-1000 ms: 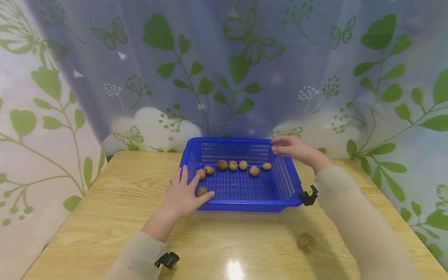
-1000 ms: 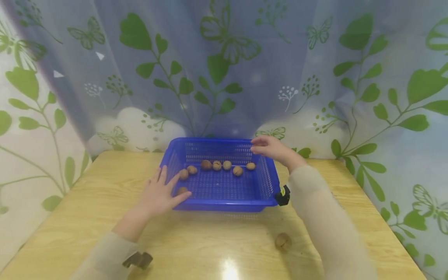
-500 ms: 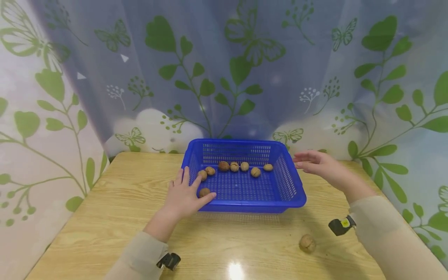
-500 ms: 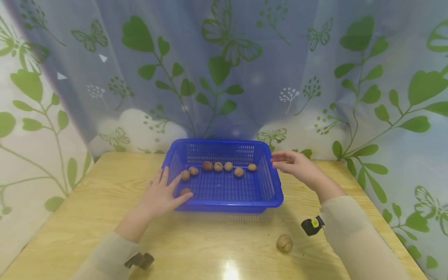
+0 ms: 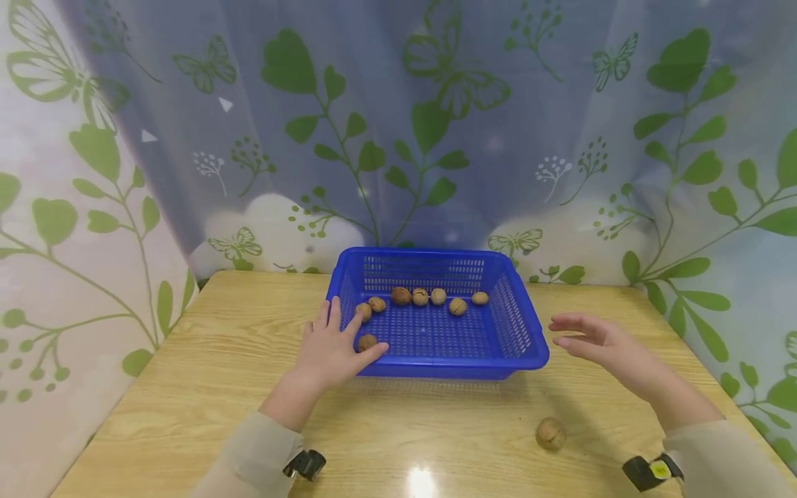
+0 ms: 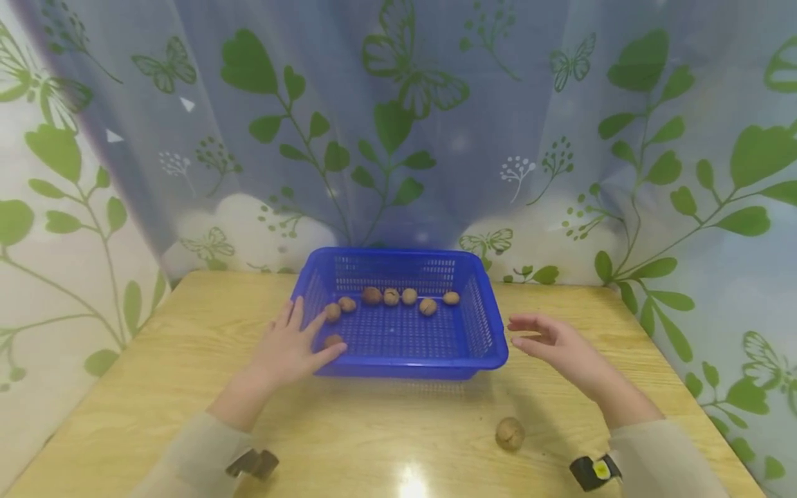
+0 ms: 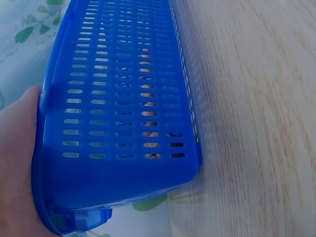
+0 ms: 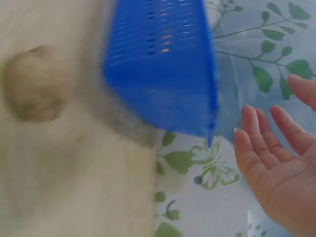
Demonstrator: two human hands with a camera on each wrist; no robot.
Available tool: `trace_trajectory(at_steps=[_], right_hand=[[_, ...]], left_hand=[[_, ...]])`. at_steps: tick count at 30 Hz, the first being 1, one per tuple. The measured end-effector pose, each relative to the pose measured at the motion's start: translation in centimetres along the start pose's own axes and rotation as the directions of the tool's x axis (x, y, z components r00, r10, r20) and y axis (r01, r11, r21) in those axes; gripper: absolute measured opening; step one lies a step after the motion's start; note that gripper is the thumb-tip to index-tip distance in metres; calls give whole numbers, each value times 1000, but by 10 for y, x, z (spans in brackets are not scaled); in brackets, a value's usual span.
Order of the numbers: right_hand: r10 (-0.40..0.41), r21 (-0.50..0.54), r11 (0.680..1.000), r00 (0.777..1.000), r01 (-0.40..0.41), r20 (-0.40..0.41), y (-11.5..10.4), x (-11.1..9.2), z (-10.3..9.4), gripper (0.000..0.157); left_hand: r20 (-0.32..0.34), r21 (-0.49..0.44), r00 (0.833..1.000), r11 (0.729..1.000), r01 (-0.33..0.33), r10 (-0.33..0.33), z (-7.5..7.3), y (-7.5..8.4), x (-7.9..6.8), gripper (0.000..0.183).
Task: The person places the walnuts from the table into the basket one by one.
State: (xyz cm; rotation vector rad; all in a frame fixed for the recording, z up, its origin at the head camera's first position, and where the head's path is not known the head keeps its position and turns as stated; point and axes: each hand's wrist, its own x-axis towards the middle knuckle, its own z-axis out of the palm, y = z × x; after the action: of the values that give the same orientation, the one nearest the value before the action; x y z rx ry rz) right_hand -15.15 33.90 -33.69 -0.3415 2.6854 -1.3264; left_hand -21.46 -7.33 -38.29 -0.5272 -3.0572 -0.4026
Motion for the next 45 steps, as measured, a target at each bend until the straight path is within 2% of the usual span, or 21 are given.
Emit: trace_trajectory(at_steps=[8,17,22,26,30,34,37,39,45], right_hand=[[90,9,996,996,-90,-19,20,-32,16,49],[119,122,985,991,-126,58,42,-50,32,50],[54,155,986,996,-64,71,53,-54,39,49],[31,166,985,992,-52,126,61,-56,46,49],[-22,131,991,986,0,164,67,-54,53,49],[-117,69,992,982,108,146,72,-50,60,46],[-163,33,987,976,159,142,76,-48,64,44],[-164,16,986,976,163,145,77,-47,66,44],[-97,-23,995,983,101,154,75,-47,69,47]], left_hand=[[-10,-6,1000,1000,1,-1,3,-2,0,86],[-4,-6,1000,1000,-4,4,6,-5,3,88],[-5,-4,1000,1000,-3,3,7,-5,3,87],[-3,-5,1000,1000,-9,9,6,-4,4,88],[-11,1,1000,1000,-12,12,7,-4,4,88],[-17,1,1000,1000,-17,17,6,-6,4,89],[-10,-1,1000,1000,-20,20,6,-7,4,89],[-5,-4,1000,1000,-21,21,6,-7,4,88],[0,-16,1000,1000,-21,21,5,-5,4,89]])
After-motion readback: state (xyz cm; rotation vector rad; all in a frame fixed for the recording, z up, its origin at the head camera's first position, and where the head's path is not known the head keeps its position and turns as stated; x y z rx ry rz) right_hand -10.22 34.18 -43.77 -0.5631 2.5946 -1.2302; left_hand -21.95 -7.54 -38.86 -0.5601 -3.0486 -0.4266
